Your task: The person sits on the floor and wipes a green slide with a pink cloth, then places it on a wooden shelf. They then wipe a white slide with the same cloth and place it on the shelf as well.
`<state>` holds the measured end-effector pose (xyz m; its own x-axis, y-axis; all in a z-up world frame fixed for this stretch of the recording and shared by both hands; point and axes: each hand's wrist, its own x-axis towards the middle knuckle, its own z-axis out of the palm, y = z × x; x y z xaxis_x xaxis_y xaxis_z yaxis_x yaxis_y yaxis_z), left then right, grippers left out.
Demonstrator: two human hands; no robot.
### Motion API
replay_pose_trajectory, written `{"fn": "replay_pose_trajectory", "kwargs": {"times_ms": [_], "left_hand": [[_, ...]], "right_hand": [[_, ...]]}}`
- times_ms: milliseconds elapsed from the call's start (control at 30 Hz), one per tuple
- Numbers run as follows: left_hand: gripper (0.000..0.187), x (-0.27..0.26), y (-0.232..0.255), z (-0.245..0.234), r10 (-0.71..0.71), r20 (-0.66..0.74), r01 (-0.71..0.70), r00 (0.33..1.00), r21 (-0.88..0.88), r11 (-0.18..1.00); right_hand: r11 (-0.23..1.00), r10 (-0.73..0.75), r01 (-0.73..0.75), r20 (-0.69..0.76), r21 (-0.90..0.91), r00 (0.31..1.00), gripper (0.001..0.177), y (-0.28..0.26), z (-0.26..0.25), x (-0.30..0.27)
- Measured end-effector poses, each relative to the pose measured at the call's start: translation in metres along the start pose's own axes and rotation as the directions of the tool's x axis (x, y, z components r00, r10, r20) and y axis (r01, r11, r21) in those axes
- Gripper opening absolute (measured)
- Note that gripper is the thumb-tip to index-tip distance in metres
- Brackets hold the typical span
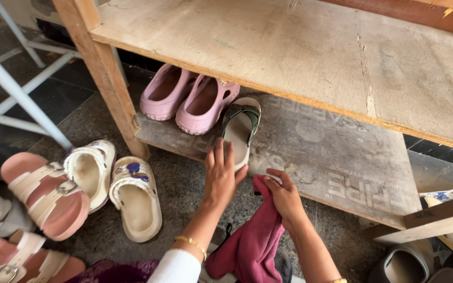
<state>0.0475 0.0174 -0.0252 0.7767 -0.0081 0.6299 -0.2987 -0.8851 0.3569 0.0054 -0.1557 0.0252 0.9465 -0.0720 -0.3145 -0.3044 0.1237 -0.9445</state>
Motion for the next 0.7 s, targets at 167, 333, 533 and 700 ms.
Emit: {"fn": "replay_pose_trajectory", "kwargs": {"times_ms": [167,333,533,700], "left_hand": [[0.072,0.047,-0.015,0.025,0.033,0.084,-0.04,0.996,0.086,0.996],[0.075,0.069,-0.016,0.045,0.009,0.131,-0.024,0.991,0.112,0.993],[0.075,0.085,-0.012,0.052,-0.072,0.144,0.059,0.987,0.094,0.994],[0.082,0.062,-0.001,0.016,-0.062,0.12,0.063,0.991,-0.006,0.998]], "right_hand": [[1.0,-0.028,0.027,0.01,0.014,1.0,0.036,0.005,-0.001,0.006],[0.993,-0.045,0.042,0.027,0.109,0.999,0.035,0.009,0.001,0.014],[0.995,-0.031,0.029,0.021,0.098,0.999,0.035,0.008,0.003,0.011],[0.981,-0.1,0.099,0.001,0.168,0.995,0.034,-0.003,-0.001,0.005]]}}
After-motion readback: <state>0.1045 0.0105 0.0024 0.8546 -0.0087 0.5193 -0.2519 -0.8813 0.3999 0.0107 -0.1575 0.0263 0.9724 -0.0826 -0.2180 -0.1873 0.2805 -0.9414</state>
